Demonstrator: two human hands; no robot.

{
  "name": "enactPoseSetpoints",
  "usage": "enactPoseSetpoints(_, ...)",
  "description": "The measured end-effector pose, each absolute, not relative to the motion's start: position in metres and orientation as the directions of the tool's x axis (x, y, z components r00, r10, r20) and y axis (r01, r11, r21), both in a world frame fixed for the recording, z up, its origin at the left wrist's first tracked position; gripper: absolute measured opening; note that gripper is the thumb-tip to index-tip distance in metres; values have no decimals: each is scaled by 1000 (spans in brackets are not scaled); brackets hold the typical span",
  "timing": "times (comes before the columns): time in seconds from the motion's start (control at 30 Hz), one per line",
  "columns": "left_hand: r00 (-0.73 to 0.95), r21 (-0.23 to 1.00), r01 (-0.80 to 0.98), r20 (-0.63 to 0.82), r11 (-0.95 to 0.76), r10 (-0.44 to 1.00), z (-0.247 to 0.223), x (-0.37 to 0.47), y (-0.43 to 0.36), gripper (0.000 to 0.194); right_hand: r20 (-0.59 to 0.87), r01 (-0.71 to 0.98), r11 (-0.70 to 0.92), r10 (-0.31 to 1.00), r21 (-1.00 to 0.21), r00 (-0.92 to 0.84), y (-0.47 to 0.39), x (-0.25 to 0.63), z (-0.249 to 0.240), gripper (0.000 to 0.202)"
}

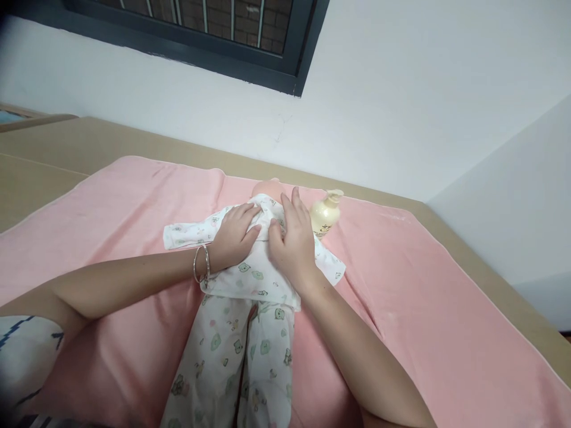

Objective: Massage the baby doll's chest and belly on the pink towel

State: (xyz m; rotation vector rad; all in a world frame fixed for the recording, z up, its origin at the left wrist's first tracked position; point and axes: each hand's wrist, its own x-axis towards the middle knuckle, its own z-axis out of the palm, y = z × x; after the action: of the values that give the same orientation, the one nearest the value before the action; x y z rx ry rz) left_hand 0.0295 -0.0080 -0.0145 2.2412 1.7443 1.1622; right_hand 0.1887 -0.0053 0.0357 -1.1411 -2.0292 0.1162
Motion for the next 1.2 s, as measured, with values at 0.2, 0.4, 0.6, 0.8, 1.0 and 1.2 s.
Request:
enactPoseSetpoints(0.2,49,508,771,554,-384,831,-18,29,-7,46,352,698,529,847,-483,-398,1,179,18,54)
enactPoseSetpoints(0.4,44,527,750,562,-399,826,-20,28,-7,45,491,678,534,824,-504,-284,7,186,22,50)
enactPoseSetpoints(0.6,33,518,755,582,-402,813,-19,29,-7,45,385,693,575,814,-436,-434,14,190,18,51)
enactPoseSetpoints(0.8,45,523,750,569,-404,821,-19,28,-7,43,506,690,593,781,-416,-366,13,190,17,54)
enactPoseSetpoints(1.0,51,495,765,591,-412,805,-21,29,-5,43,418,680,589,802,-437,-426,14,186,9,49)
enactPoseSetpoints(1.2,91,458,756,634,-468,768,-17,28,-7,39,627,701,624,710,-346,-322,18,204,34,52)
